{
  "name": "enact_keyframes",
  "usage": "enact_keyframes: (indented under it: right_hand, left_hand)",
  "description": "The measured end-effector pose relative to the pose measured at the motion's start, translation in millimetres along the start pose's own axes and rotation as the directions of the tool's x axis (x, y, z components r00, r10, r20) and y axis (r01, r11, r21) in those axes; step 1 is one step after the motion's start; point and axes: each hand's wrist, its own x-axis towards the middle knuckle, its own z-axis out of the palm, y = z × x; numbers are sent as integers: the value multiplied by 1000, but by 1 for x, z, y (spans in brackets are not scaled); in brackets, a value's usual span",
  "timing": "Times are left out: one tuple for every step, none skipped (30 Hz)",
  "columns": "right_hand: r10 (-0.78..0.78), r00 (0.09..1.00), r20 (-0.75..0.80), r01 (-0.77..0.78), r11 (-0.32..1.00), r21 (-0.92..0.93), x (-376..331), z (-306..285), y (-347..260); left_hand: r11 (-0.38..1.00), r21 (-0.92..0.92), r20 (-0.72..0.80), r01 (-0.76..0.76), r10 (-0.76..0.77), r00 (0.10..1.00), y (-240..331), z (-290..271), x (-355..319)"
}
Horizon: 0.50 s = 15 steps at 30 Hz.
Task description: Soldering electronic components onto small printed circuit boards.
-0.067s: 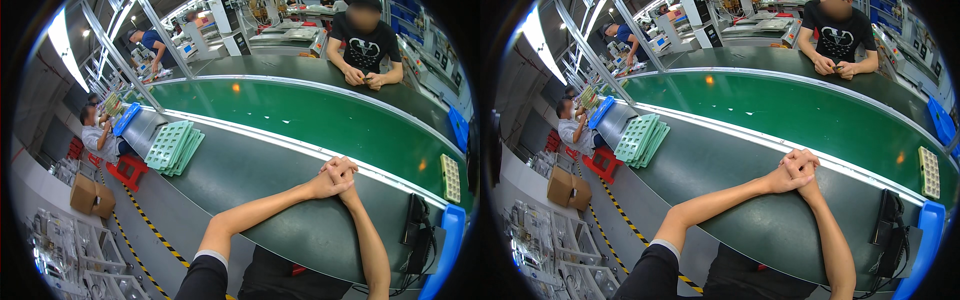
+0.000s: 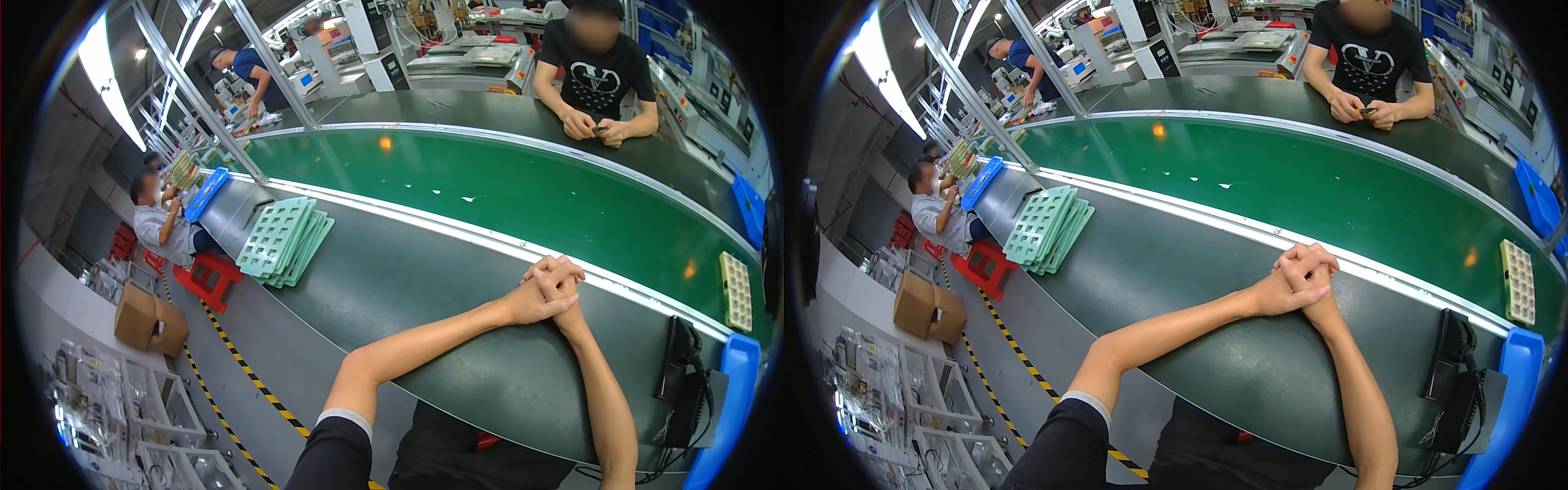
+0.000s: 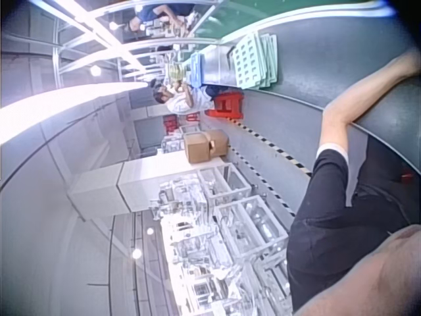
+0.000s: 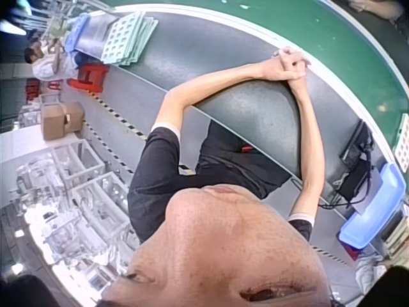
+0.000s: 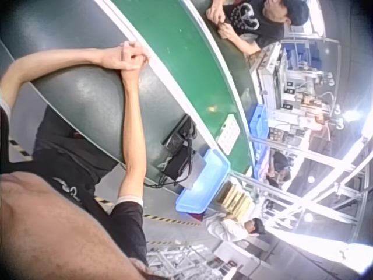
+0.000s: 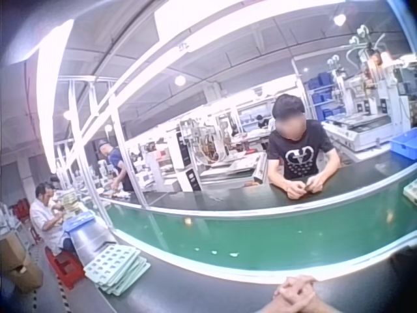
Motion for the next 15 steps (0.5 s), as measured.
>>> enact_keyframes:
  right_hand:
    - [-5, 1000, 4, 5, 1000, -1, 0, 0, -1]
    - [-5, 1000, 4, 5, 1000, -1, 0, 0, -2]
    - [5, 1000, 5, -5, 1000, 13, 0, 1, -4]
    - [14, 1000, 5, -14, 1000, 28, 0, 2, -5]
    - [14, 1000, 5, -14, 1000, 27, 0, 1, -4]
    - [15, 1000, 7, -15, 1000, 26, -1, 1, -3]
    - [16, 1000, 8, -16, 1000, 25, -1, 0, -2]
    - [16, 1000, 8, -16, 1000, 25, 0, 0, -1]
    - [5, 1000, 10, -5, 1000, 17, 0, 0, 0]
    - [-6, 1000, 12, 6, 1000, 9, 0, -1, 1]
    - [-6, 1000, 13, 6, 1000, 9, 0, 0, 0]
    - [-9, 1000, 12, 9, 1000, 11, 0, 0, 0]
    - [-13, 1000, 11, 13, 1000, 14, 0, 0, 0]
    - [-13, 1000, 10, 13, 1000, 13, 0, 0, 0]
    - [-14, 1000, 8, 13, 1000, 21, 0, 0, 0]
  left_hand:
    - [1000, 0, 0, 0, 0, 1000, 0, 0, 0]
    - [1000, -5, 1, 3, -3, 1000, 0, 0, 0]
    - [1000, -9, 3, 6, -6, 1000, 0, 0, 0]
    - [1000, -9, 2, 6, -6, 1000, 0, 0, 0]
    - [1000, -7, -1, 3, -3, 1000, 1, 0, 0]
    - [1000, -5, -3, 1, -1, 1000, 1, 0, 0]
    - [1000, -6, -3, 0, 0, 1000, 2, 0, 0]
    - [1000, 1, -6, -1, 1, 1000, 3, 0, 0]
    - [1000, 8, -8, -1, 1, 1000, 4, -1, 0]
    - [1000, 8, -8, -1, 1, 1000, 5, -1, 0]
    - [1000, 1, 0, -4, 4, 1000, 6, -2, 1]
    - [1000, -6, 8, -7, 7, 1000, 7, -3, 1]
    - [1000, -14, 16, -9, 9, 1000, 8, -4, 1]
    - [1000, -21, 24, -12, 13, 1000, 9, -4, 2]
    - [999, -28, 32, -16, 16, 999, 9, -4, 2]
